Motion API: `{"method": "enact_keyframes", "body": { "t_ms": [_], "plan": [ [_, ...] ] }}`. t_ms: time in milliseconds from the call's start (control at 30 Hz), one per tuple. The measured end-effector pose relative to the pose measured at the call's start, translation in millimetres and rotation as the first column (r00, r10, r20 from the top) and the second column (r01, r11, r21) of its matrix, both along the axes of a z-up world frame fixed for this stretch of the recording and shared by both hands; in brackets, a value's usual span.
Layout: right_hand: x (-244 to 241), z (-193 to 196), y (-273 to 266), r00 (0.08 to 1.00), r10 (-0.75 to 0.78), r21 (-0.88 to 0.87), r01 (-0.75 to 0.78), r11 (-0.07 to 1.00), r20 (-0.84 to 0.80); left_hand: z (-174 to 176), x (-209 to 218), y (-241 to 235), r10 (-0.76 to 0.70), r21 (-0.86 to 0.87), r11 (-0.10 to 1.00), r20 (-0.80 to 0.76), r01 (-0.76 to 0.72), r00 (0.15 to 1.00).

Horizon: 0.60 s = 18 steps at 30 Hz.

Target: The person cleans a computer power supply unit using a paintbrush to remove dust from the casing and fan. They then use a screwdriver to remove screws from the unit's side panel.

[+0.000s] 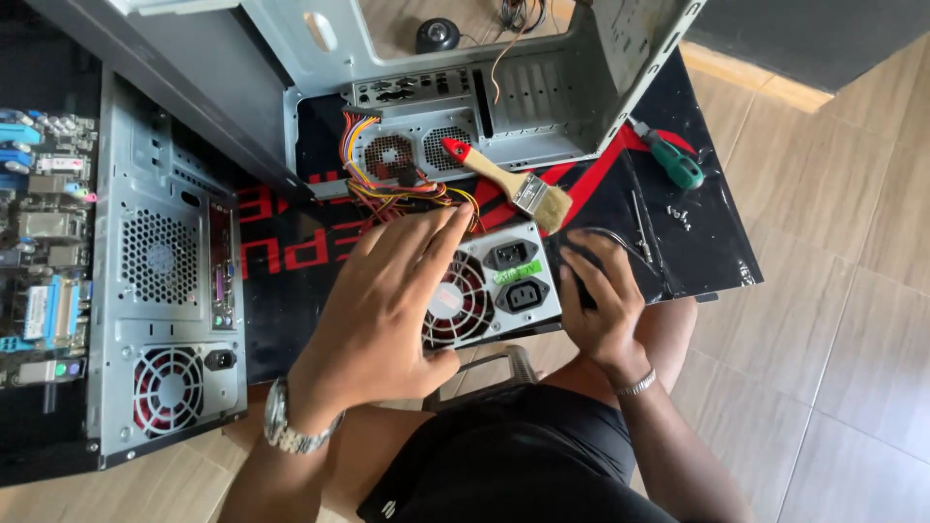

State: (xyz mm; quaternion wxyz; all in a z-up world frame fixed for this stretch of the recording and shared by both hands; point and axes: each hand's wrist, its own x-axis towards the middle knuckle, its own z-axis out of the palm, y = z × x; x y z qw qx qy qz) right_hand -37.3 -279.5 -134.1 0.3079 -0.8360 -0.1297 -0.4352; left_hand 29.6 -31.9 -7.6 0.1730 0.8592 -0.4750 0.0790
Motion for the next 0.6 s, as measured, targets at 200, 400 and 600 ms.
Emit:
{"method": "enact_keyframes", "body": {
  "t_ms": [200, 400, 600],
  "plan": [
    [-45.4, 0.3, 7.4, 0.987, 0.064, 0.193, -0.035, 0.981, -0.147, -26.7, -15.0, 24.3, 0.092, -0.201, 0.972, -0.15, -0.121, 0.984],
    [-58.7, 45.5, 15.8, 0.736, 0.382, 0.589, 0.027, 0.808, -0.559, -66.3, -47.8, 38.1, 0.004, -0.381, 0.925, -0.004, -0.006, 1.0],
    [-54.8, 41.4, 23.6, 0.656, 0.459, 0.558, -0.069, 0.827, -0.599, -112.7, -64.2, 51.7, -0.076, -0.296, 0.947, 0.167, 0.123, 0.983]
  ]
}}
